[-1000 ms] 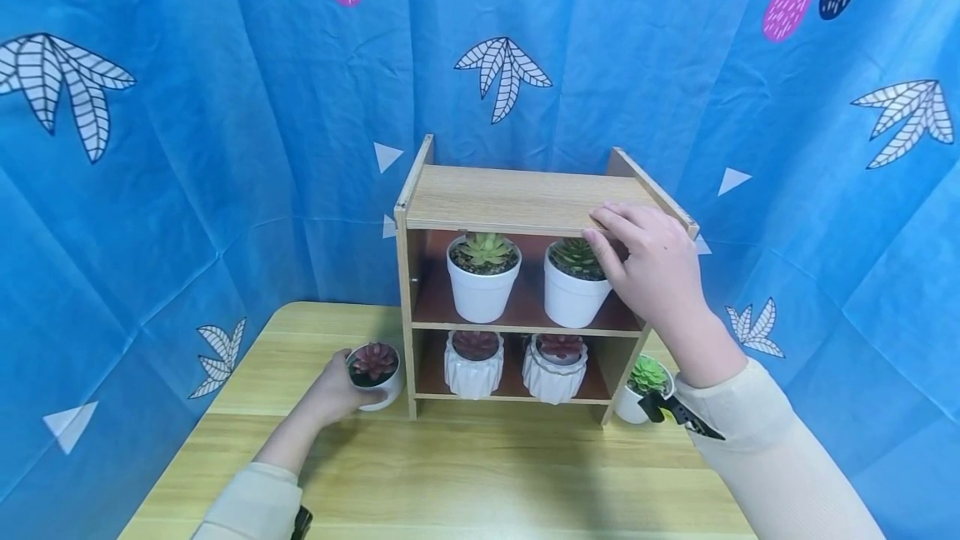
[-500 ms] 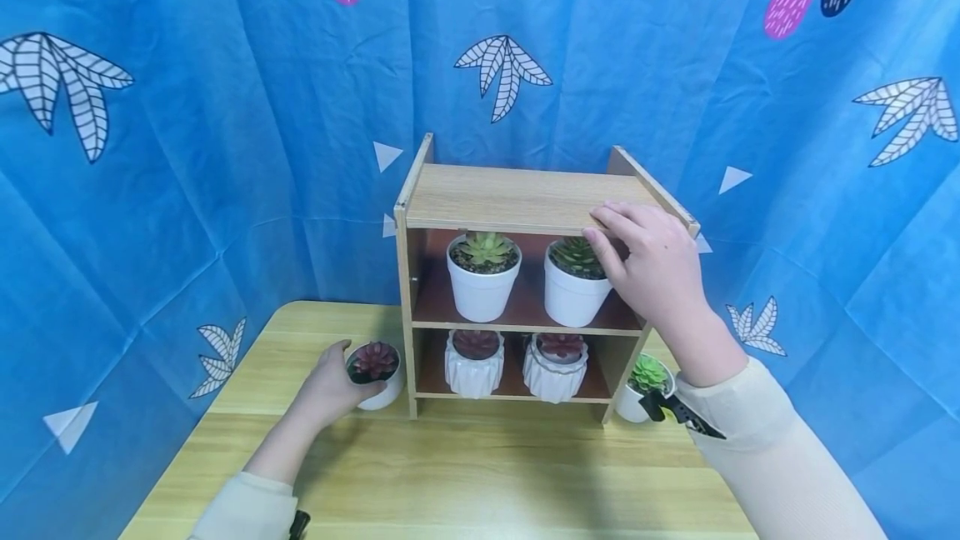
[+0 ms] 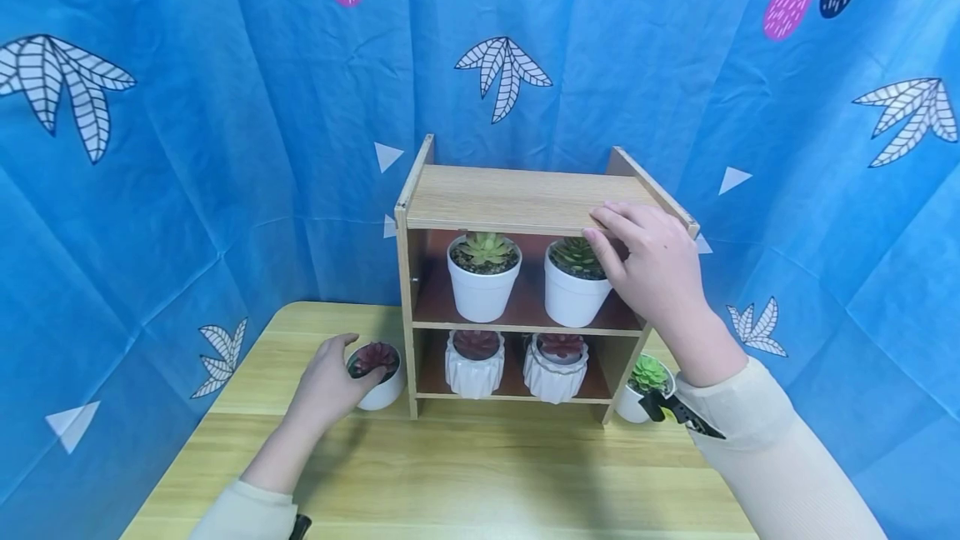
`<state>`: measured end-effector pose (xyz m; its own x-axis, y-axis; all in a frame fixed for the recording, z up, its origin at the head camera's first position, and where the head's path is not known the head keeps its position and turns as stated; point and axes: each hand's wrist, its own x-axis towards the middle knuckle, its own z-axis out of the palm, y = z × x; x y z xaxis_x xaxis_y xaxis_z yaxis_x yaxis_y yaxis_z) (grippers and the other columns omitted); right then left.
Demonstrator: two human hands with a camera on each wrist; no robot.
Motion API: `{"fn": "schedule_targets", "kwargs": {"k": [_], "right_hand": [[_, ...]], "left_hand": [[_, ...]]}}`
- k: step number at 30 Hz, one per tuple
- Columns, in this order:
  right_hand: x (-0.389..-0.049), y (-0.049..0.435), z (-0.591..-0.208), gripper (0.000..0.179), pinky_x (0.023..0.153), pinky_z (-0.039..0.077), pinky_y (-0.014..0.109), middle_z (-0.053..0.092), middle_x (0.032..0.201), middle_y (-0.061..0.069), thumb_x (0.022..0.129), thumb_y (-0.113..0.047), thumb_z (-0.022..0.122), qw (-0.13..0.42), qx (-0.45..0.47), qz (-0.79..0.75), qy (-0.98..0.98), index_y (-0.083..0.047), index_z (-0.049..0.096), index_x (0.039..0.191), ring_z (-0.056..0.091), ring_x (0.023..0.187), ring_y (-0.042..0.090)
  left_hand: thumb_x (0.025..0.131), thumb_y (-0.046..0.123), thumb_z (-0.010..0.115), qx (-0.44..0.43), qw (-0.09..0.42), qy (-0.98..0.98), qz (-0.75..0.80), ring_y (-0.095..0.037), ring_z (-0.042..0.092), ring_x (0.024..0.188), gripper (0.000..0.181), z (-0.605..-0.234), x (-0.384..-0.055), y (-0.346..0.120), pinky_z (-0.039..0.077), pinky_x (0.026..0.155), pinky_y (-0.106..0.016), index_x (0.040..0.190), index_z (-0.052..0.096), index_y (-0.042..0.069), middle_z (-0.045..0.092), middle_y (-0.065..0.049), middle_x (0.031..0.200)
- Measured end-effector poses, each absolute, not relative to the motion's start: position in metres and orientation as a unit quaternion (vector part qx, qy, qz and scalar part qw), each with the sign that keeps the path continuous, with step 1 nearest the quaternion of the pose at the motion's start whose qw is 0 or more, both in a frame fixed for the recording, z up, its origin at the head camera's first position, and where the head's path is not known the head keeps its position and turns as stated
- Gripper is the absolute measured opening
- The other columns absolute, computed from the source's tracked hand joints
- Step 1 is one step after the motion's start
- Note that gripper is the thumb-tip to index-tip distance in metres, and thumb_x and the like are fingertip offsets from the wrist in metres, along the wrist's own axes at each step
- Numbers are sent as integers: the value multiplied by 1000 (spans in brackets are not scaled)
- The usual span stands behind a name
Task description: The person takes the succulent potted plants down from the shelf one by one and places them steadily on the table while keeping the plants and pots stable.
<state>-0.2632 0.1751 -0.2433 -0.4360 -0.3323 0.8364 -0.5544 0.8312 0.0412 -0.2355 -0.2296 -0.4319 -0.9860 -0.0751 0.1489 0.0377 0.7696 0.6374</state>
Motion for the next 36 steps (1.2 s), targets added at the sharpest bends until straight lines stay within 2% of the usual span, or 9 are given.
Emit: {"fn": "schedule_targets", "kwargs": {"k": [7, 17, 27, 36], "right_hand": [[-264, 175, -244, 34, 93, 48, 56, 71, 116, 15, 92, -29, 71, 460, 261, 120, -840, -5, 74, 117, 65, 111, 38], [-265, 175, -244, 33, 92, 49, 56, 72, 116, 15, 92, -28, 72, 462, 265, 121, -838, -5, 74, 116, 65, 109, 38], [-266, 174, -244, 33, 92, 49, 57, 72, 116, 16, 93, -28, 71, 463, 265, 120, -837, -5, 74, 117, 65, 110, 38], [-265, 174, -245, 34, 93, 49, 57, 71, 117, 16, 93, -29, 71, 460, 261, 118, -840, -5, 74, 117, 65, 110, 38]], "left_hand": [[89, 41, 72, -1, 135, -929, -345, -47, 48, 128, 73, -423, -230, -222, 41, 102, -61, 141, 47, -4, 49, -29, 140], [89, 36, 73, -22, 182, -915, -359, -43, 53, 123, 68, -405, -218, -204, 43, 100, -59, 140, 49, -2, 54, -25, 135], [87, 36, 75, -30, 218, -906, -363, -38, 56, 118, 66, -390, -208, -189, 47, 96, -56, 138, 51, 1, 56, -19, 132], [87, 34, 76, -48, 245, -901, -354, -38, 57, 116, 64, -376, -200, -179, 48, 93, -57, 136, 52, 1, 58, -18, 128]]}}
